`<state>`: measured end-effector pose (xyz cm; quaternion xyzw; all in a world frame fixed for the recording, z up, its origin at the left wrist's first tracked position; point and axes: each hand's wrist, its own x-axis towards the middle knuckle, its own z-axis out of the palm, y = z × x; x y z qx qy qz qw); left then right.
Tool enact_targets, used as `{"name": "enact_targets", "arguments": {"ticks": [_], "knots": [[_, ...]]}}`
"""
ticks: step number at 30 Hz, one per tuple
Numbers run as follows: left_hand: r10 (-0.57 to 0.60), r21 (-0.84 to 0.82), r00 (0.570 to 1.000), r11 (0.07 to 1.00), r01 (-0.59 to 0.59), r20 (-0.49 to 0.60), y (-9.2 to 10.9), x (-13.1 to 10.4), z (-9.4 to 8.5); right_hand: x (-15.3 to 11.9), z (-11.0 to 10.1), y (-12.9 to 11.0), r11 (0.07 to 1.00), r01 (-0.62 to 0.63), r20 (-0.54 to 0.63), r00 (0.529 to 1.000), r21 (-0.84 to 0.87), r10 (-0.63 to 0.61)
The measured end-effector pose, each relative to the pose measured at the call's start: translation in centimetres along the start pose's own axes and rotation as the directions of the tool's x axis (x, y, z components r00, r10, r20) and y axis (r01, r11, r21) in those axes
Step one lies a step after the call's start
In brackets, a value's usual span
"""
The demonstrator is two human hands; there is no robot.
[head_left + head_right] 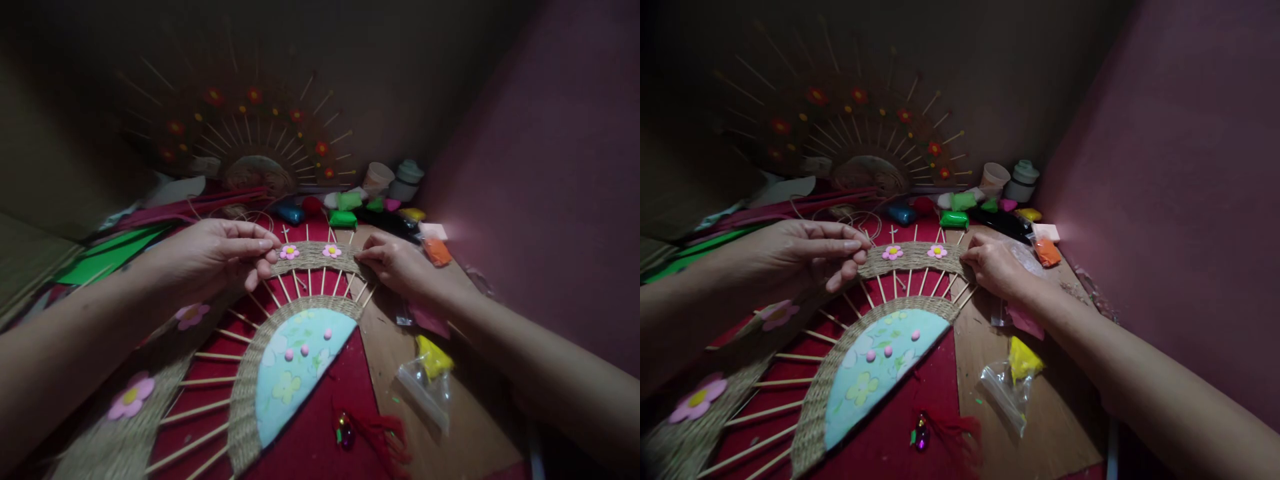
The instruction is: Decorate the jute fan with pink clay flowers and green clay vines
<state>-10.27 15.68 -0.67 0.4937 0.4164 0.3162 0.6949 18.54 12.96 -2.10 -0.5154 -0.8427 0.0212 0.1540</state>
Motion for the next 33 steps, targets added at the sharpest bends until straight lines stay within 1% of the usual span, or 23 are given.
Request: {"name": "enact_targets", "arguments": {"ticks": [3,6,11,13,16,19,21,22,23,25,27,28,30,33], "knots": [[0.020,-0.007,1.000,1.000,-0.020,0.007,0.1,0.0,0.1,-0.2,0.0,-0.2,0.999,0.016,0.005,1.000,-0.046,-0.016],[0.024,-0.022,1.000,0.999,-0.024,0.009,0.3,-0.2,0.6,-0.2,-0.1,-0.1,0.999,0.020,0.018,1.000,-0.036,-0.019],[0.010,-0.036,1.000,0.999,-0.009,0.017,0.6,-0.5,1.1,-0.1,-0.4,0.1,0.998,0.003,0.069,0.998,0.066,-0.008],[0.015,-0.051,1.000,0.999,-0.013,0.028,0.7,-0.6,1.3,-0.1,-0.4,0.2,0.995,-0.014,0.068,0.998,0.096,0.008],[0.012,-0.075,0.999,0.997,-0.008,0.052,0.7,-0.7,1.4,-0.1,-0.5,0.3,0.995,-0.038,0.032,0.999,0.088,0.036],[0.016,-0.099,0.998,0.995,-0.010,0.060,0.5,-1.0,1.8,-0.1,-1.3,-0.1,0.995,-0.053,-0.076,0.995,0.090,0.060],[0.014,-0.131,0.998,0.991,-0.006,0.061,0.4,-1.3,2.4,-0.2,-2.2,-1.3,0.992,-0.032,-0.185,0.981,0.123,0.054],[0.005,-0.154,0.998,0.988,0.004,0.063,0.4,-1.5,2.7,-0.3,-2.7,-2.2,0.989,-0.003,-0.233,0.972,0.145,0.037],[-0.012,-0.182,0.998,0.983,0.024,0.065,0.5,-1.8,3.1,-0.3,-3.1,-3.2,0.985,0.040,-0.257,0.967,0.170,0.005],[-0.069,-0.251,0.995,0.964,0.084,0.070,0.6,-2.3,3.9,-0.5,-3.6,-5.4,0.976,0.121,-0.247,0.966,0.184,-0.074],[-0.109,-0.315,0.990,0.940,0.132,0.090,0.7,-2.6,4.5,-0.5,-3.6,-7.5,0.965,0.220,-0.273,0.946,0.140,-0.176],[-0.112,-0.342,0.988,0.929,0.141,0.103,0.7,-2.8,4.7,-0.4,-3.4,-8.3,0.962,0.252,-0.266,0.939,0.105,-0.217],[-0.091,-0.377,0.988,0.916,0.133,0.126,0.6,-3.0,5.0,-0.1,-2.7,-9.4,0.956,0.293,-0.258,0.925,0.012,-0.280],[-0.062,-0.405,0.989,0.908,0.112,0.136,0.3,-3.1,5.3,0.4,-1.4,-10.0,0.944,0.310,-0.218,0.920,-0.109,-0.327]]}}
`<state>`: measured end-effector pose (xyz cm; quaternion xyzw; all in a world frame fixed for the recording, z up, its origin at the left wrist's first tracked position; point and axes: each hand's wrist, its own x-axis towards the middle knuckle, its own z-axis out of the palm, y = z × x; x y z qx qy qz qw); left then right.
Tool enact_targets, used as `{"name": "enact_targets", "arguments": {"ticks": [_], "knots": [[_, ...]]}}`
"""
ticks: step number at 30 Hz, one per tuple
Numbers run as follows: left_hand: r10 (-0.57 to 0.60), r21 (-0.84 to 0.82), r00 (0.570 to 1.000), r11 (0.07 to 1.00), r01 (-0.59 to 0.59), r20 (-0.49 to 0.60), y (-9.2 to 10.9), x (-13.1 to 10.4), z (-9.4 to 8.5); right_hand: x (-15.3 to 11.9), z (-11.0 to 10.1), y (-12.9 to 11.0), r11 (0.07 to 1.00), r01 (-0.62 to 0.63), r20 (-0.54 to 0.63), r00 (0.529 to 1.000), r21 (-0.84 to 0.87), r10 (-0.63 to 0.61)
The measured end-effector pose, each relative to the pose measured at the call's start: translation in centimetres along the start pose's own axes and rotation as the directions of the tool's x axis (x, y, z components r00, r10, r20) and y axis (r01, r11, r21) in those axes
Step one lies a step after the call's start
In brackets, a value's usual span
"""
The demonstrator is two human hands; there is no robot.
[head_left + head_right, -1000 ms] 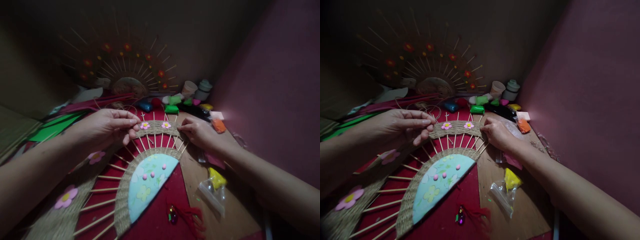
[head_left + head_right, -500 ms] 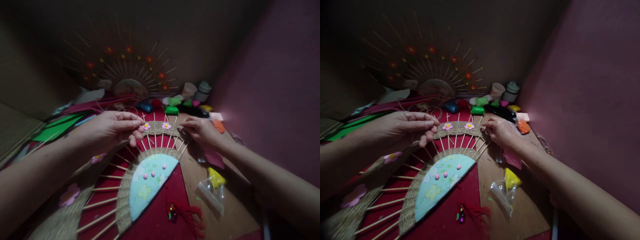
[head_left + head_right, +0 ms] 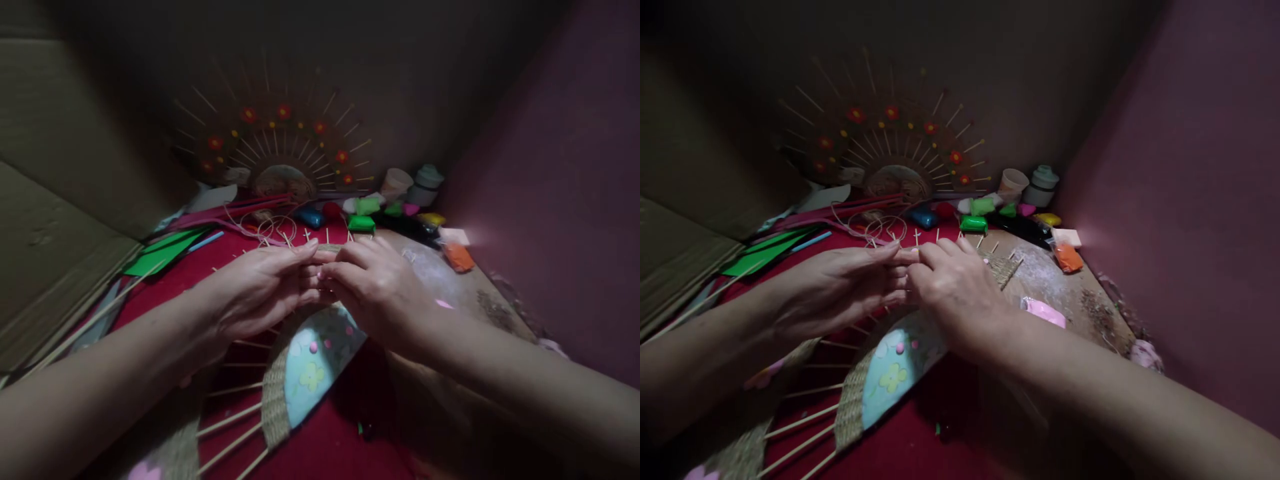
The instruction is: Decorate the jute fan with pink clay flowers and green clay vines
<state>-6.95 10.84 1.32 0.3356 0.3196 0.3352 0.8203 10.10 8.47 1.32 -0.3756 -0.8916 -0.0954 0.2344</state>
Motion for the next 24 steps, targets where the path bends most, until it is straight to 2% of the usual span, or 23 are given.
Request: {"name": "enact_targets", "arguments": {"ticks": [3,6,8,10,12,15,17,18,20,24], "knots": [[0.033,0.014,0.998,0.999,-0.034,0.048,-0.6,0.0,0.2,0.1,1.0,-0.2,1.000,-0.004,0.027,1.000,-0.014,0.004],[0.086,0.060,0.988,0.994,-0.094,0.129,-1.1,0.2,0.2,0.0,1.1,-0.3,0.997,-0.047,0.007,0.999,0.068,0.047],[0.104,0.105,0.982,0.987,-0.122,0.160,-1.4,0.3,0.0,-0.2,0.5,0.0,0.979,-0.114,-0.003,0.993,0.171,0.116],[0.110,0.161,0.985,0.978,-0.131,0.130,-1.4,0.4,-0.3,-0.7,-0.5,1.1,0.929,-0.228,0.004,0.971,0.290,0.237],[0.112,0.213,0.993,0.970,-0.119,0.047,-1.3,0.6,-0.6,-1.5,-1.2,2.9,0.837,-0.380,0.021,0.914,0.393,0.404],[0.125,0.238,0.991,0.965,-0.110,-0.049,-1.0,1.0,-1.1,-3.0,-1.5,6.0,0.642,-0.648,0.190,0.749,0.410,0.634],[0.137,0.239,0.989,0.964,-0.119,-0.061,-1.0,1.2,-1.3,-3.8,-1.1,7.5,0.524,-0.747,0.264,0.647,0.409,0.715],[0.140,0.242,0.988,0.963,-0.121,-0.066,-1.0,1.3,-1.4,-4.2,-0.7,8.0,0.490,-0.771,0.291,0.618,0.407,0.730],[0.145,0.254,0.987,0.960,-0.122,-0.075,-1.0,1.5,-1.5,-4.5,0.1,8.4,0.478,-0.775,0.308,0.613,0.413,0.728],[0.150,0.269,0.985,0.955,-0.122,-0.086,-1.0,1.5,-1.6,-4.6,1.3,8.1,0.560,-0.721,0.285,0.683,0.408,0.673]]}}
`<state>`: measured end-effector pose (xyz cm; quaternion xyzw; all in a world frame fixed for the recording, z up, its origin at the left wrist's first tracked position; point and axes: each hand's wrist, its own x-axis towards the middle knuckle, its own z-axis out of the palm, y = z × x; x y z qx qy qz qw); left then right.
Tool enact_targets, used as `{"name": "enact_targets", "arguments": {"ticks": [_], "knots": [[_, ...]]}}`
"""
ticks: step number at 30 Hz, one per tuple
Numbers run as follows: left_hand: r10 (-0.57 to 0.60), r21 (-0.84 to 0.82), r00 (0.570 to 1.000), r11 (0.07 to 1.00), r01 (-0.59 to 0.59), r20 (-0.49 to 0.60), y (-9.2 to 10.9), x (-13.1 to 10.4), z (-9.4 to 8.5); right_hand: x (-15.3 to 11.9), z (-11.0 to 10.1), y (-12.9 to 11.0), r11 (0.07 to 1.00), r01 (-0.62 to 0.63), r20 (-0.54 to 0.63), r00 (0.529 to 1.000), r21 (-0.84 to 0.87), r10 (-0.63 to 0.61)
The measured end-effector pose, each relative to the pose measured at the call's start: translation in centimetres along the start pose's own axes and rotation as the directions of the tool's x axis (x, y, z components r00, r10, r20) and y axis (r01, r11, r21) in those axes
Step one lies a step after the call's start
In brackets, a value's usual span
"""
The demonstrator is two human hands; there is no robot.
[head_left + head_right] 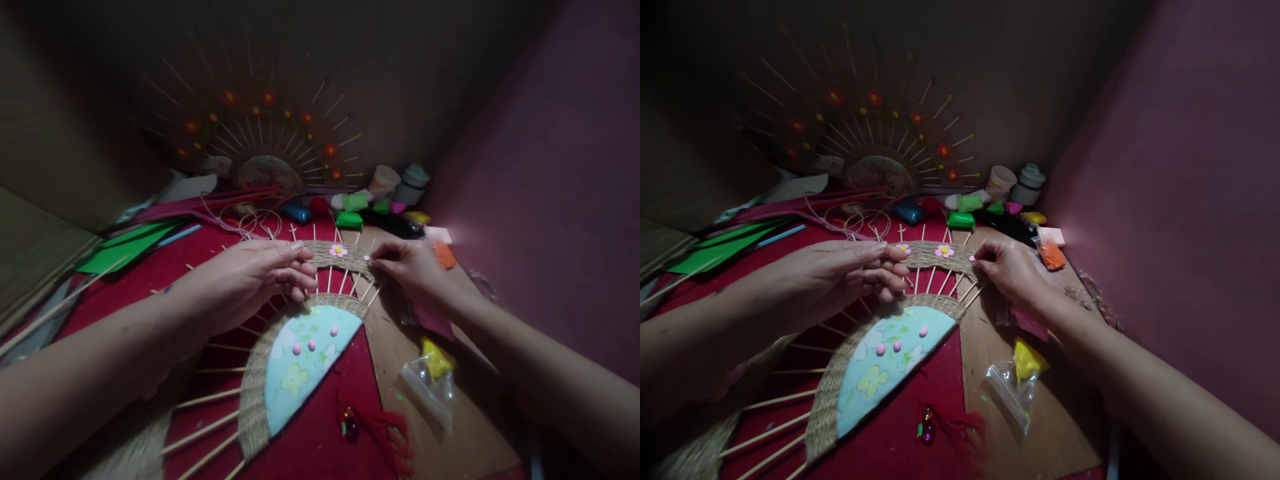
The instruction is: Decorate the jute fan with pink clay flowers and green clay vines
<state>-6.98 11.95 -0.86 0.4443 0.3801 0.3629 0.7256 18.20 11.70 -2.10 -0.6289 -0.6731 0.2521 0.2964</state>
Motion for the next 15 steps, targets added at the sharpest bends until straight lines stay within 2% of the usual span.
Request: {"name": "enact_targets", "arguments": {"ticks": [7,15], "knots": [[-0.008,0.030,1.000,1.000,0.008,-0.016,0.1,-0.1,0.1,0.4,0.4,0.4,0.976,0.128,-0.038,0.990,-0.178,-0.137],[0.022,0.049,1.000,0.999,-0.022,0.001,-0.4,0.3,-0.2,0.6,0.4,1.0,0.979,0.126,-0.039,0.990,-0.162,-0.134]]}}
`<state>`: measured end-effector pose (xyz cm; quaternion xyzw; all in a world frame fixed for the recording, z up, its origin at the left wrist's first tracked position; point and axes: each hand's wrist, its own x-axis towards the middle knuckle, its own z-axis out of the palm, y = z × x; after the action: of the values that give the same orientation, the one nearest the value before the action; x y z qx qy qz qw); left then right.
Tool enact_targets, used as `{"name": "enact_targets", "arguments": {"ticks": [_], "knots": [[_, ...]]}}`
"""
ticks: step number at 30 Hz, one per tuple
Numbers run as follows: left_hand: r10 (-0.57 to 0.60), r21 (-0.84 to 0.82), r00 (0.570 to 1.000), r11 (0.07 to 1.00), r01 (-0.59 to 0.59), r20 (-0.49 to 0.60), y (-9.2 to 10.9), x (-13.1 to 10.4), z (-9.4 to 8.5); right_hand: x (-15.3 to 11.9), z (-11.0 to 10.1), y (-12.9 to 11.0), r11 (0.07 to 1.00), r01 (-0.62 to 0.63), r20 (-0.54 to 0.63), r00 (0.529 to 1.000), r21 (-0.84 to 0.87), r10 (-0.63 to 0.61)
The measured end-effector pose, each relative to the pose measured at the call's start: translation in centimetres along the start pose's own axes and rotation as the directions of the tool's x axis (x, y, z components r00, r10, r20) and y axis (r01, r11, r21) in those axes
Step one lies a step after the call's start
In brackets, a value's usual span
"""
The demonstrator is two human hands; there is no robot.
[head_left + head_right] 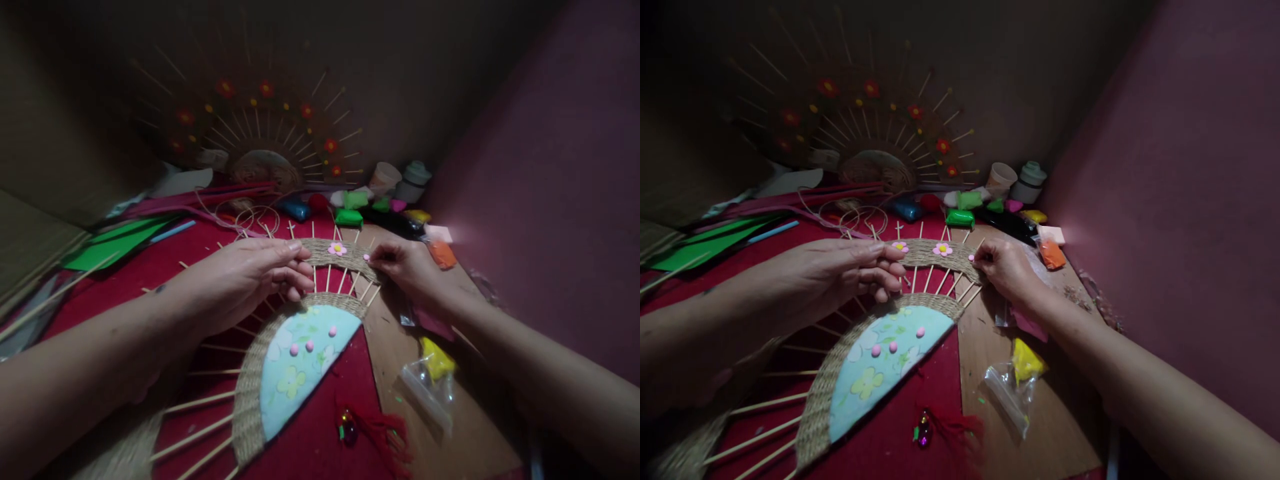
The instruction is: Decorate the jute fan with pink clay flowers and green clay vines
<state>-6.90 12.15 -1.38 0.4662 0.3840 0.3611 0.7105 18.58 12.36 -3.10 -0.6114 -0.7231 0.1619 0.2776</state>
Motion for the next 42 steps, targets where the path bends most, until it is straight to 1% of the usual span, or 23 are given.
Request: {"name": "enact_targets", "arguments": {"ticks": [3,6,8,11,13,15,21,24,26,29,33,35,42], "knots": [[-0.006,0.009,1.000,1.000,0.006,0.009,0.0,0.0,-0.1,-0.3,-0.1,0.0,0.999,0.042,-0.013,0.999,-0.027,-0.042],[-0.007,0.011,1.000,1.000,0.007,0.016,0.0,-0.1,-0.1,-0.4,-0.4,-0.1,0.991,0.101,-0.008,0.995,-0.090,-0.102],[-0.006,0.009,1.000,1.000,0.006,0.018,0.0,-0.1,-0.1,-0.5,-0.4,-0.1,0.973,0.162,0.016,0.987,-0.166,-0.162],[-0.017,0.007,0.999,1.000,0.017,0.032,0.1,-0.1,-0.1,-0.5,-0.5,-0.2,0.918,0.259,0.073,0.966,-0.300,-0.249],[-0.020,0.009,0.999,1.000,0.019,0.031,0.1,-0.1,-0.1,-0.7,-0.6,-0.2,0.883,0.302,0.107,0.953,-0.359,-0.283],[-0.017,0.006,0.999,1.000,0.017,0.029,0.2,-0.1,0.0,-0.8,-0.7,-0.2,0.870,0.318,0.123,0.948,-0.377,-0.293],[-0.020,0.003,0.999,1.000,0.020,0.043,0.4,-0.4,0.1,-1.1,-0.9,-0.1,0.903,0.289,0.086,0.957,-0.317,-0.276],[-0.025,0.009,0.999,1.000,0.025,0.046,0.5,-0.5,0.2,-0.9,-0.6,0.0,0.899,0.281,0.073,0.959,-0.336,-0.273],[-0.021,0.010,0.999,1.000,0.020,0.043,0.6,-0.4,0.3,-0.6,-0.4,0.0,0.900,0.271,0.045,0.961,-0.341,-0.272],[-0.024,0.013,0.999,1.000,0.024,0.040,0.6,-0.5,0.3,-0.3,-0.4,0.0,0.923,0.231,0.017,0.971,-0.308,-0.237],[-0.027,0.016,0.999,1.000,0.027,0.032,0.6,-0.6,0.2,-0.1,-0.7,-0.4,0.950,0.135,0.028,0.991,-0.281,-0.133],[-0.027,0.013,0.999,1.000,0.027,0.032,0.6,-0.6,0.2,0.0,-0.8,-0.6,0.952,0.108,0.039,0.994,-0.285,-0.101],[-0.029,0.009,0.999,1.000,0.028,0.035,0.6,-0.5,0.3,0.3,-1.2,-1.0,0.959,0.099,0.093,0.993,-0.264,-0.077]]}}
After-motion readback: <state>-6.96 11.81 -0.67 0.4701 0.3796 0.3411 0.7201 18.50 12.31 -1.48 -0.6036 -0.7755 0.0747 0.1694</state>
